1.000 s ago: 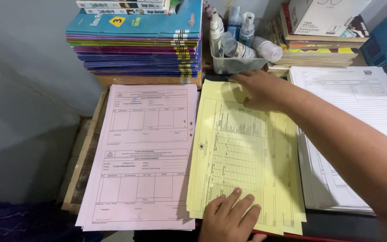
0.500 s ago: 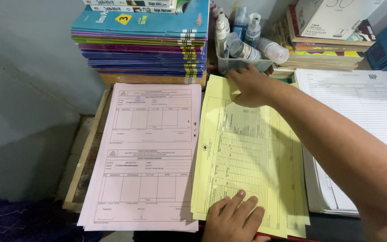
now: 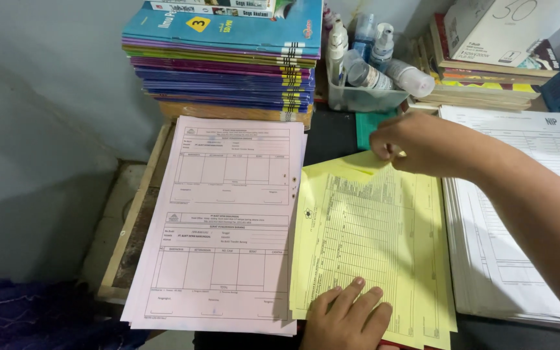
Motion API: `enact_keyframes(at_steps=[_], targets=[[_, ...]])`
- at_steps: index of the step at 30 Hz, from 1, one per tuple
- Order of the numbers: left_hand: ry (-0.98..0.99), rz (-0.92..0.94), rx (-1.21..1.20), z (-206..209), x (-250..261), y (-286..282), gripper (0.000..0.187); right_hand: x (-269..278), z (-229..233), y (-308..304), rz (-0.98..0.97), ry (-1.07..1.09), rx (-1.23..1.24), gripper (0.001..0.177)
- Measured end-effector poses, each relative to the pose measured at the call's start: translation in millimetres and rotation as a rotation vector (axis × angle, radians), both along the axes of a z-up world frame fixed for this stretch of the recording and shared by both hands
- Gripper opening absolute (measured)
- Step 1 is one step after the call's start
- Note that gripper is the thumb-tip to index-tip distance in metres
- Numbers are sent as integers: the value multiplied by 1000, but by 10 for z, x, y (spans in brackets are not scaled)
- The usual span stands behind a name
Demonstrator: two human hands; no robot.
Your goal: Sorting and organizing different types of forms and documents on a desk
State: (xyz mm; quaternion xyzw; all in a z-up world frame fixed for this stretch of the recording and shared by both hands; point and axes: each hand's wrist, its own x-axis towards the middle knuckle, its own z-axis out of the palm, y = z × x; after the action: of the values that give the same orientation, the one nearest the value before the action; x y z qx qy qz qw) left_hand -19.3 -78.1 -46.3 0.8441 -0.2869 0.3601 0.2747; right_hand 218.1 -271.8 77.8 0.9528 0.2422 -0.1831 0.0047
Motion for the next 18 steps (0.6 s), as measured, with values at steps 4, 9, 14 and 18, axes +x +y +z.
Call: enact_keyframes(at_steps=[4, 9, 14, 18], targets=[[69, -46, 30, -72, -84, -2, 81, -330, 137, -174, 45, -123, 29, 13], [117, -106, 118, -115, -98, 30, 57, -143, -31, -247, -11, -174, 239, 22], [116, -98, 153, -150, -118, 43, 49, 78, -137, -78, -203, 37, 179, 32], [158, -142, 152, -129, -114, 68, 53, 299, -390, -120, -272, 31, 215, 50]])
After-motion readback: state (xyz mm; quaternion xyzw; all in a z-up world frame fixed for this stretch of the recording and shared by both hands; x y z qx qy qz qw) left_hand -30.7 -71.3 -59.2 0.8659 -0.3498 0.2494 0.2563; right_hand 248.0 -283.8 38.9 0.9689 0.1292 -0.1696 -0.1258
